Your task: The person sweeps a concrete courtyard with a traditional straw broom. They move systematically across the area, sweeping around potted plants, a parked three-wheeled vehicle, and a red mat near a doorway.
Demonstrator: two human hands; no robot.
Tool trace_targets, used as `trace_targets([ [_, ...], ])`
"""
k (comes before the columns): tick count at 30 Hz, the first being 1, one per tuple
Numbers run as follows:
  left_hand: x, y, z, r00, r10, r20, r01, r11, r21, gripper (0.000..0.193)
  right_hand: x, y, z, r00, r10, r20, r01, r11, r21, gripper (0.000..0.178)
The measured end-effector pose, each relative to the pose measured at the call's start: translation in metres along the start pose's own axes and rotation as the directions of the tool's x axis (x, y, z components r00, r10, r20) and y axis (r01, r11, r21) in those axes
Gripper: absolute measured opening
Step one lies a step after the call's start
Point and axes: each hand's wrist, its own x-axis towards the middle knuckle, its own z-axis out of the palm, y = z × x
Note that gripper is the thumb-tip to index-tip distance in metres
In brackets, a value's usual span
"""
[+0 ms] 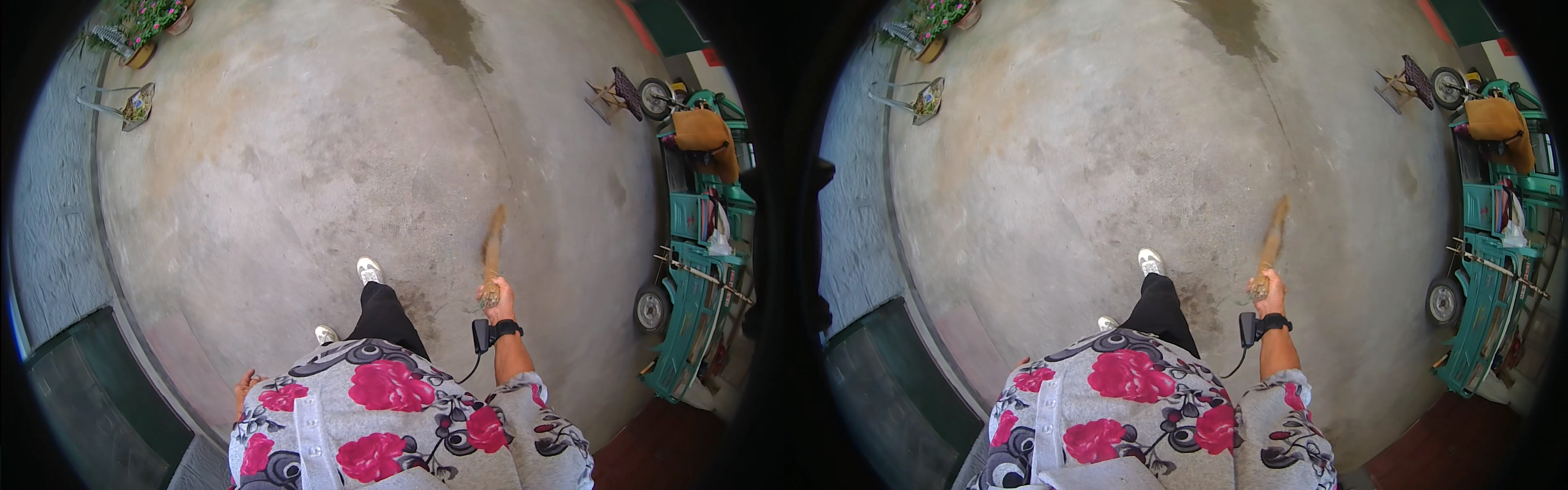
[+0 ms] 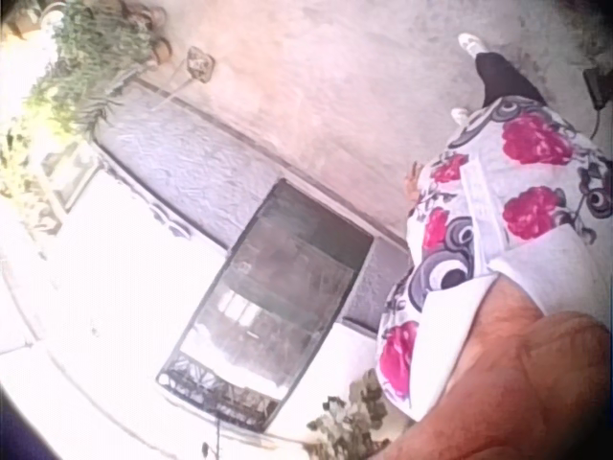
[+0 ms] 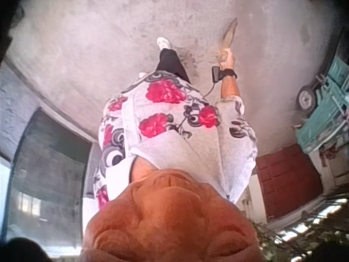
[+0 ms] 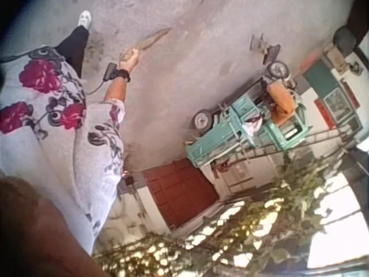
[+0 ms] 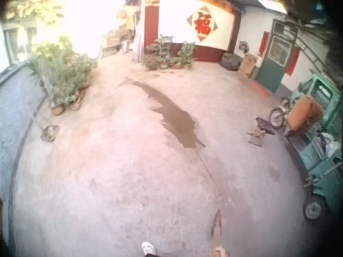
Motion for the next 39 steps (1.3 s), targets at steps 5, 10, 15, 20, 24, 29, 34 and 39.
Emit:
trace_targets([
  [5, -0.048, 0.008, 0.017, 0.977, 0.212, -0.016, -0.206, 0.961, 0.186, 0.031, 0.073, -0.027, -0.001, 0.960, -0.186, -0.208, 0.200, 0.979, 0.049, 0.014],
  [10, -0.031, -0.021, -0.017, 0.985, 0.170, -0.034, -0.167, 0.984, 0.063, 0.032, 0.109, -0.012, 0.082, 0.962, -0.235, -0.140, 0.234, 0.972, -0.024, 0.011],
  [15, 0.010, -0.038, -0.039, 0.984, -0.180, 0.009, 0.180, 0.982, -0.057, 0.035, 0.100, 0.069, 0.233, 0.949, -0.291, -0.124, 0.294, 0.956, 0.001, 0.015],
  [20, -0.054, -0.017, 0.026, 0.999, 0.038, -0.018, -0.038, 0.999, 0.008, 0.038, 0.047, 0.108, 0.313, 0.948, -0.124, 0.292, 0.142, 0.989, -0.039, 0.014],
  [24, -0.075, -0.009, 0.058, 0.985, 0.160, -0.060, -0.144, 0.968, 0.205, 0.041, 0.019, 0.081, 0.304, 0.804, 0.177, 0.567, -0.095, 0.981, -0.170, 0.021],
  [29, -0.044, -0.043, 0.040, 0.969, 0.243, 0.050, -0.246, 0.967, 0.065, 0.046, -0.006, 0.040, 0.238, 0.692, 0.275, 0.668, -0.128, 0.957, -0.261, 0.024],
  [34, -0.013, -0.092, 0.028, 0.952, 0.307, -0.005, -0.305, 0.948, 0.094, 0.048, -0.022, 0.052, 0.199, 0.794, 0.379, 0.475, -0.217, 0.907, -0.361, 0.024],
  [39, 0.011, -0.158, 0.017, 0.929, 0.361, -0.083, -0.343, 0.922, 0.178, 0.043, -0.012, 0.096, 0.239, 0.817, 0.426, 0.389, -0.308, 0.892, -0.330, 0.020],
])
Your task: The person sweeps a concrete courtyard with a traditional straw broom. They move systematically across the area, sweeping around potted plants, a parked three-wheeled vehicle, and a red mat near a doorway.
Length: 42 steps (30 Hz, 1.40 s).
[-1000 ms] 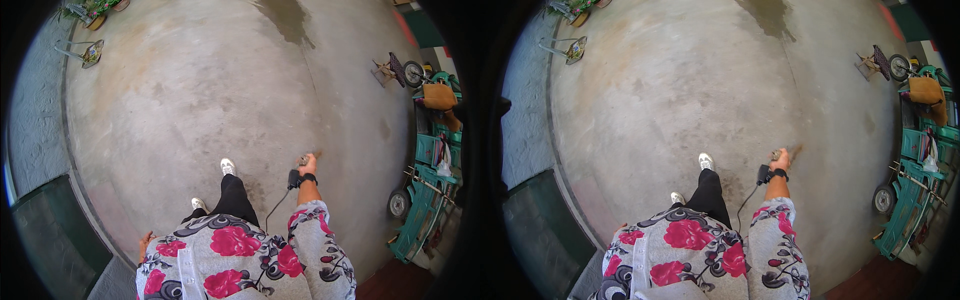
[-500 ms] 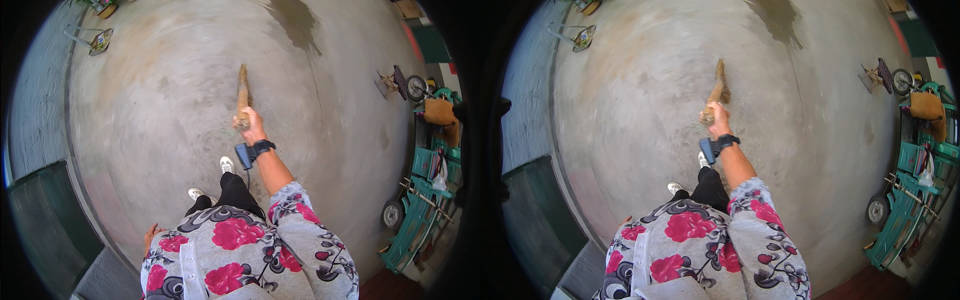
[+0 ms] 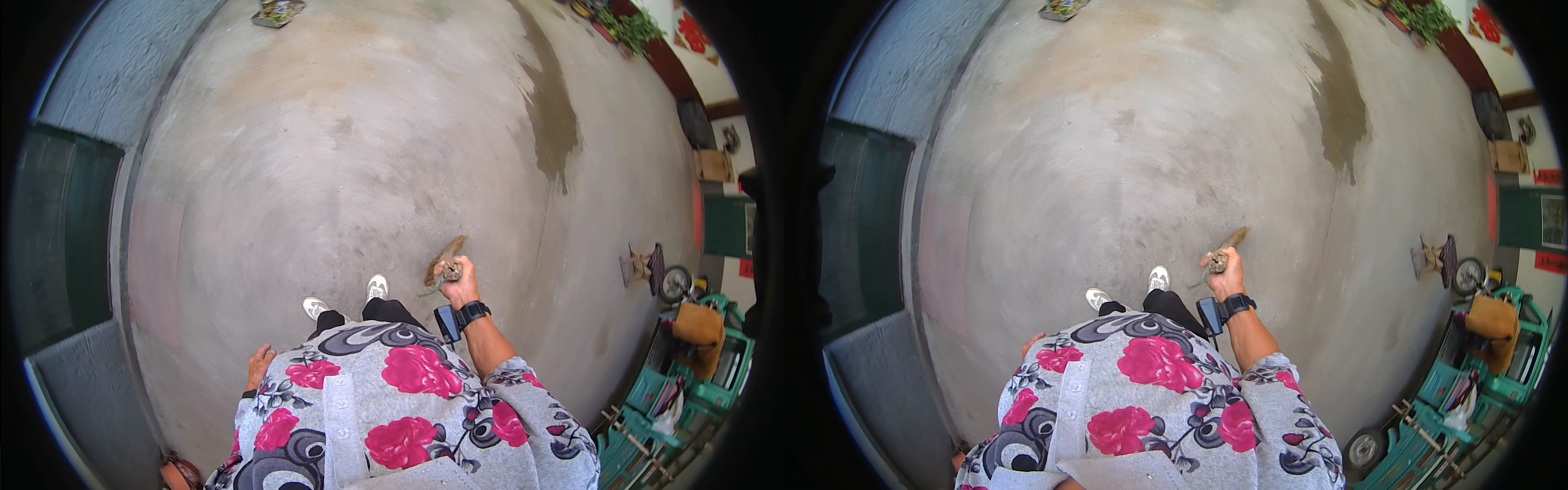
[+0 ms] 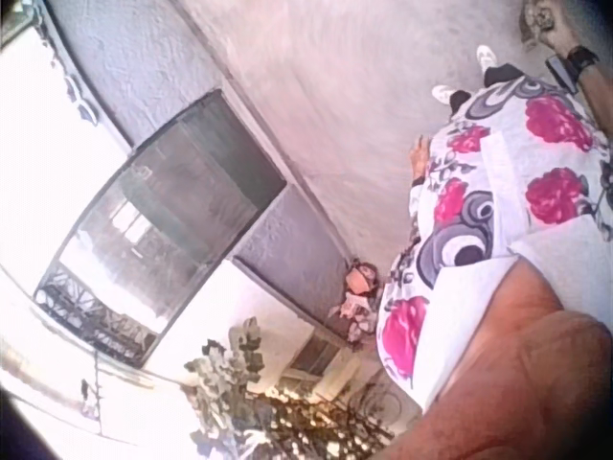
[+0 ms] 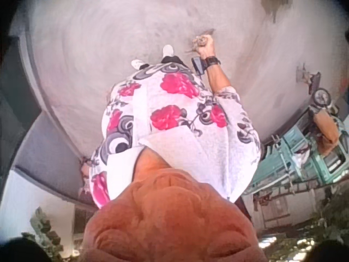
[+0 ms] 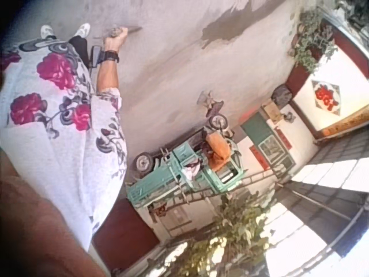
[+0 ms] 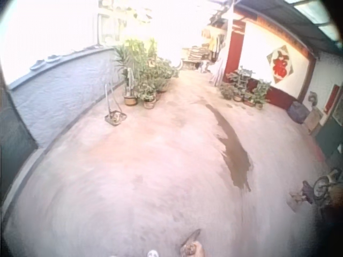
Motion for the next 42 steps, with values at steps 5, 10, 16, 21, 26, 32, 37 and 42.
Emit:
trace_targets([
  [5, -0.021, -0.058, -0.005, 0.993, 0.005, -0.122, 0.039, 0.934, 0.354, 0.043, 0.031, 0.037, 0.068, 0.987, 0.122, 0.100, -0.106, 0.982, -0.159, 0.013],
  [10, -0.054, -0.034, -0.004, 0.993, -0.025, -0.118, 0.038, 0.994, 0.104, 0.046, 0.022, 0.019, 0.099, 0.918, 0.279, 0.280, -0.219, 0.949, -0.229, 0.022],
  [16, -0.068, 0.042, 0.013, 0.981, -0.177, -0.073, 0.170, 0.981, -0.095, 0.049, -0.031, 0.036, 0.070, 0.962, 0.230, 0.149, -0.011, 0.575, -0.818, 0.066],
  [21, -0.055, 0.056, 0.022, 0.967, -0.253, -0.013, 0.242, 0.939, -0.244, 0.050, -0.055, 0.039, 0.070, 0.875, 0.484, -0.021, -0.262, 0.436, -0.861, 0.074],
  [26, -0.051, 0.044, 0.021, 0.963, -0.270, 0.000, 0.254, 0.905, -0.340, 0.050, -0.042, 0.078, 0.064, 0.762, 0.623, -0.176, -0.410, 0.253, -0.876, 0.058],
  [32, -0.066, 0.024, 0.012, 0.957, -0.287, -0.037, 0.241, 0.863, -0.445, 0.051, 0.006, 0.079, 0.079, 0.867, 0.480, -0.135, -0.309, 0.305, -0.901, 0.026],
  [37, -0.085, 0.003, 0.013, 0.932, -0.357, -0.066, 0.299, 0.858, -0.418, 0.052, 0.049, 0.049, 0.140, 0.929, 0.362, -0.080, -0.212, 0.343, -0.915, 0.026],
  [42, -0.102, -0.011, 0.019, 0.914, -0.402, -0.057, 0.328, 0.814, -0.480, 0.050, 0.046, 0.080, 0.150, 0.992, 0.103, 0.074, 0.058, 0.149, -0.987, 0.038],
])
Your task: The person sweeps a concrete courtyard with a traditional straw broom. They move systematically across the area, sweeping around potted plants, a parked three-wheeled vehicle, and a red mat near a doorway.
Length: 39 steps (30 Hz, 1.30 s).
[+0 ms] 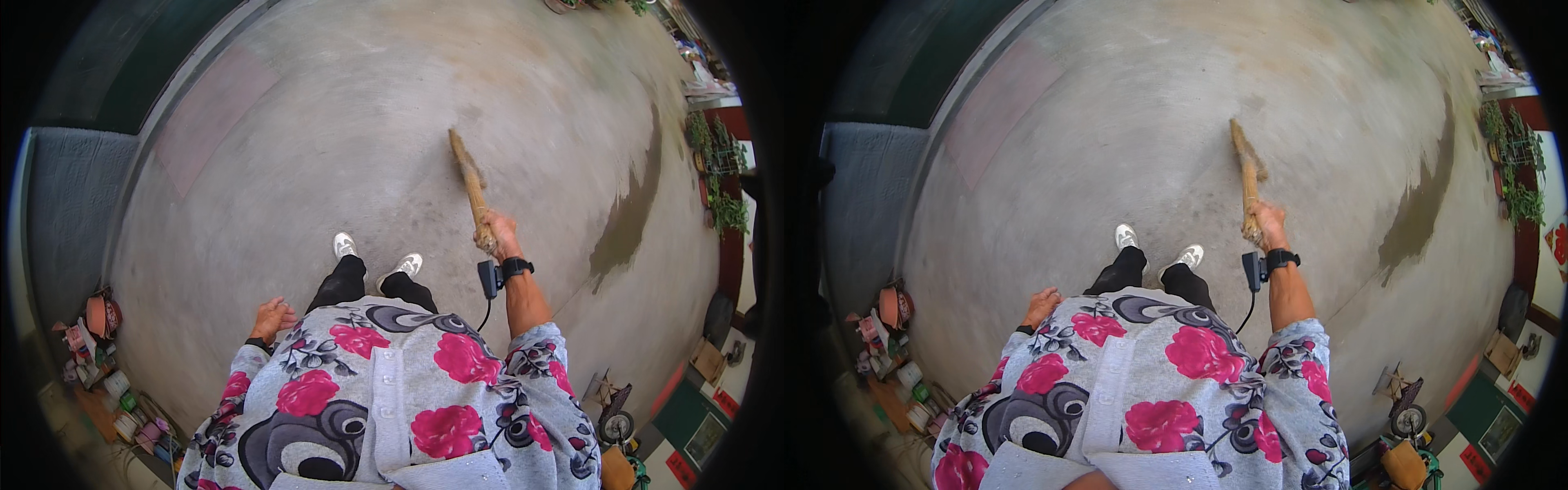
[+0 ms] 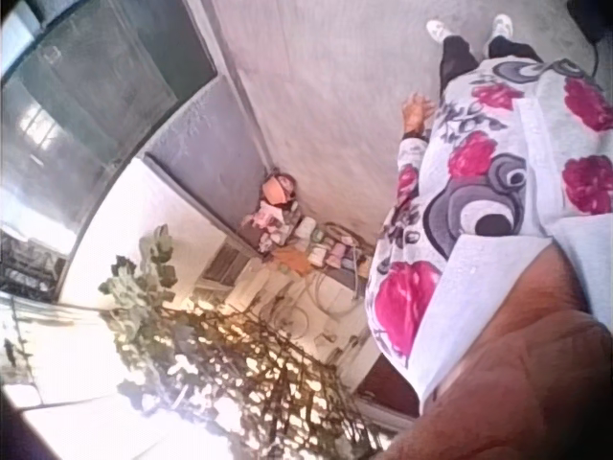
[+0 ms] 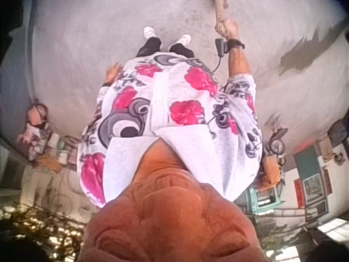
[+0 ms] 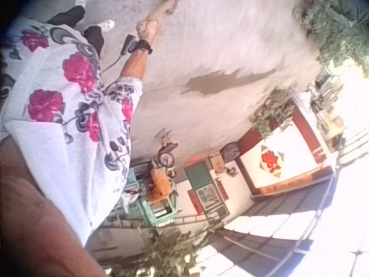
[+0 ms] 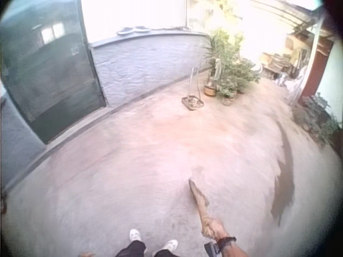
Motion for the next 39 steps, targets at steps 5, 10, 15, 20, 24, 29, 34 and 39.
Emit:
trace_targets([
  [5, 0.007, -0.001, -0.003, 1.000, -0.007, 0.019, 0.008, 0.999, -0.047, 0.047, -0.042, 0.025, 0.033, 0.985, -0.087, 0.146, 0.075, 0.994, 0.082, 0.056],
  [10, 0.016, 0.000, 0.001, 0.999, -0.028, 0.047, 0.034, 0.991, -0.129, 0.048, -0.070, 0.025, 0.051, 0.826, 0.162, 0.539, -0.348, 0.900, 0.262, 0.052],
  [15, 0.026, -0.003, -0.010, 0.998, 0.005, 0.066, 0.008, 0.980, -0.197, 0.048, -0.051, 0.052, 0.112, 0.804, 0.340, 0.488, -0.466, 0.869, 0.163, 0.038],
  [20, 0.029, -0.011, -0.032, 0.999, 0.025, 0.046, -0.013, 0.967, -0.254, 0.049, -0.015, 0.026, 0.116, 0.774, 0.339, 0.535, -0.539, 0.796, 0.275, 0.025],
  [24, 0.029, 0.001, -0.038, 0.996, 0.066, 0.063, -0.053, 0.979, -0.197, 0.051, -0.007, 0.000, 0.112, 0.923, 0.223, 0.314, -0.322, 0.894, 0.311, 0.028],
  [29, 0.045, 0.067, -0.014, 0.939, 0.212, 0.271, -0.170, 0.971, -0.171, 0.050, -0.033, -0.008, 0.141, 0.963, -0.104, 0.247, 0.086, 0.993, 0.085, 0.036],
  [34, 0.050, 0.145, 0.029, 0.762, 0.262, 0.593, -0.166, 0.963, -0.212, 0.054, -0.081, -0.032, 0.182, 0.858, -0.019, 0.513, -0.033, 0.995, 0.093, 0.043],
  [39, 0.062, 0.176, 0.081, 0.673, 0.520, 0.526, 0.155, 0.597, -0.787, 0.037, -0.120, -0.023, 0.234, 0.563, 0.213, 0.799, -0.070, 0.975, -0.211, 0.056],
])
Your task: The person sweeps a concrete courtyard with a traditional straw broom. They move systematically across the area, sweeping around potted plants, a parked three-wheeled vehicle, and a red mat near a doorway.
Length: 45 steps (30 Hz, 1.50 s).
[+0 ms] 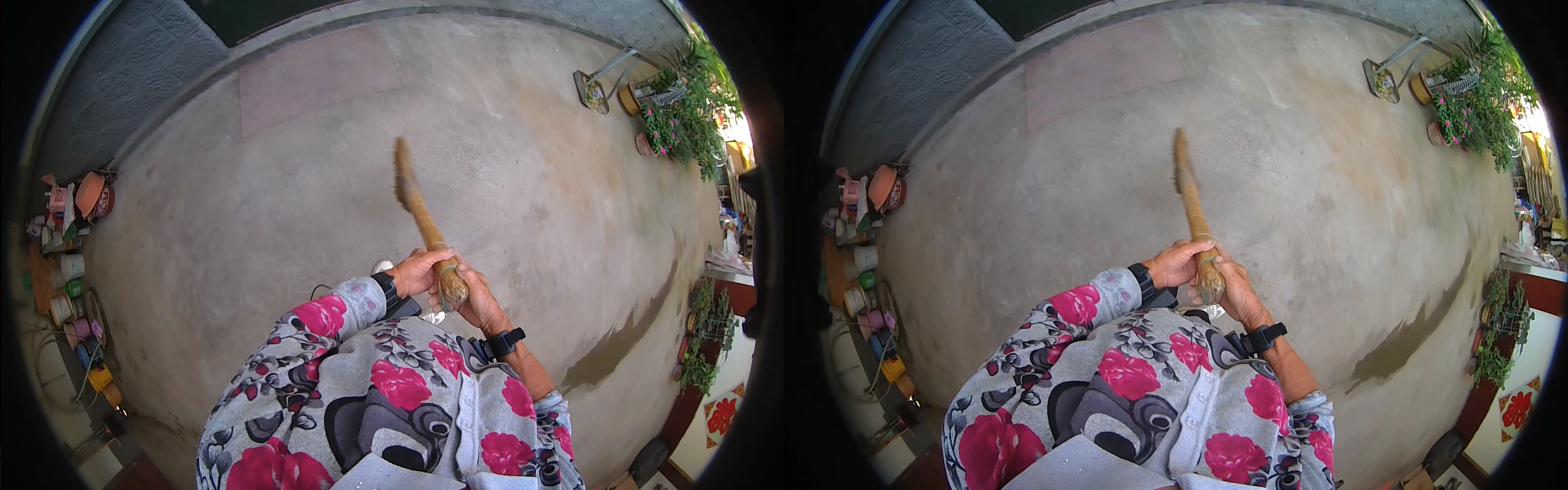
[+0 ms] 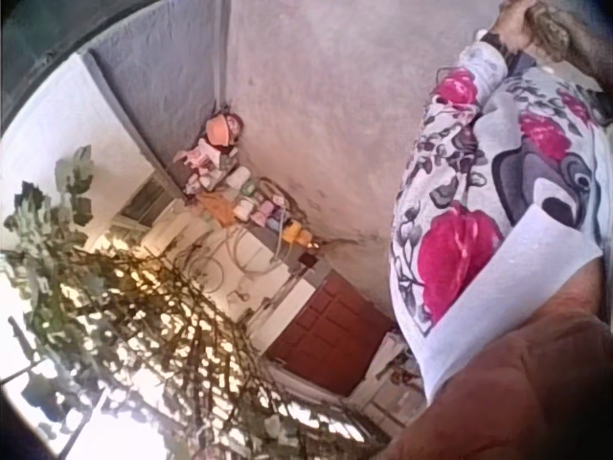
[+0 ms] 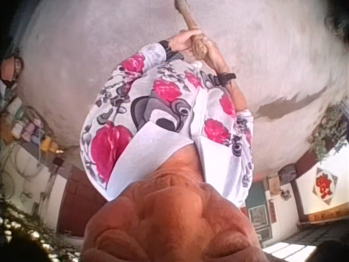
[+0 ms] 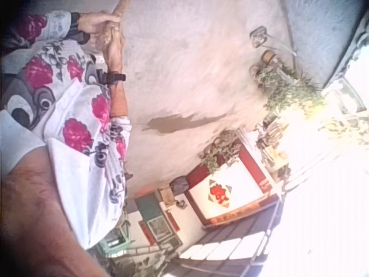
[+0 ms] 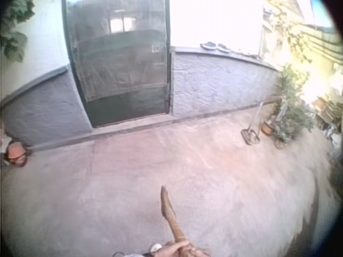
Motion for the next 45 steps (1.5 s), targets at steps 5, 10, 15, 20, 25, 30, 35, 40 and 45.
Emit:
trace_targets([
  [5, -0.033, 0.039, -0.078, 0.845, 0.245, -0.475, -0.380, 0.900, -0.212, 0.024, -0.011, 0.004, -0.006, 0.943, -0.222, -0.246, 0.016, 0.772, -0.636, 0.055],
  [10, -0.067, 0.096, -0.161, 0.718, 0.269, -0.642, -0.572, 0.754, -0.324, 0.017, -0.064, 0.033, -0.045, 0.832, -0.114, -0.542, -0.218, 0.833, -0.509, 0.056],
  [15, -0.039, 0.099, -0.179, 0.713, 0.199, -0.673, -0.309, 0.950, -0.047, 0.010, -0.115, 0.078, -0.076, 0.685, -0.138, -0.716, -0.302, 0.840, -0.450, 0.054],
  [20, 0.014, 0.052, -0.106, 0.833, 0.121, -0.539, -0.103, 0.993, 0.064, 0.014, -0.121, 0.105, -0.088, 0.630, -0.208, -0.748, -0.211, 0.881, -0.423, 0.048],
  [25, 0.023, 0.069, -0.071, 0.982, -0.180, -0.061, 0.151, 0.933, -0.325, 0.029, -0.104, 0.111, -0.087, 0.613, -0.164, -0.773, -0.247, 0.889, -0.385, 0.047],
  [30, 0.012, 0.100, -0.053, 0.973, -0.104, 0.206, 0.173, 0.920, -0.352, 0.045, -0.079, 0.082, -0.072, 0.672, -0.171, -0.721, -0.180, 0.906, -0.383, 0.049],
  [35, -0.040, 0.114, -0.067, 0.983, 0.069, -0.170, -0.099, 0.980, -0.173, 0.063, -0.050, 0.038, -0.073, 0.737, -0.112, -0.666, -0.311, 0.819, -0.482, 0.052],
  [40, -0.012, 0.148, -0.097, 0.809, 0.187, -0.557, -0.162, 0.982, 0.094, 0.045, -0.001, -0.026, -0.100, 0.815, -0.073, -0.574, -0.246, 0.854, -0.459, 0.055],
  [45, 0.035, 0.168, -0.099, 0.697, 0.110, -0.708, -0.150, 0.989, 0.006, 0.020, 0.014, -0.076, -0.113, 0.804, -0.065, -0.590, -0.201, 0.905, -0.374, 0.054],
])
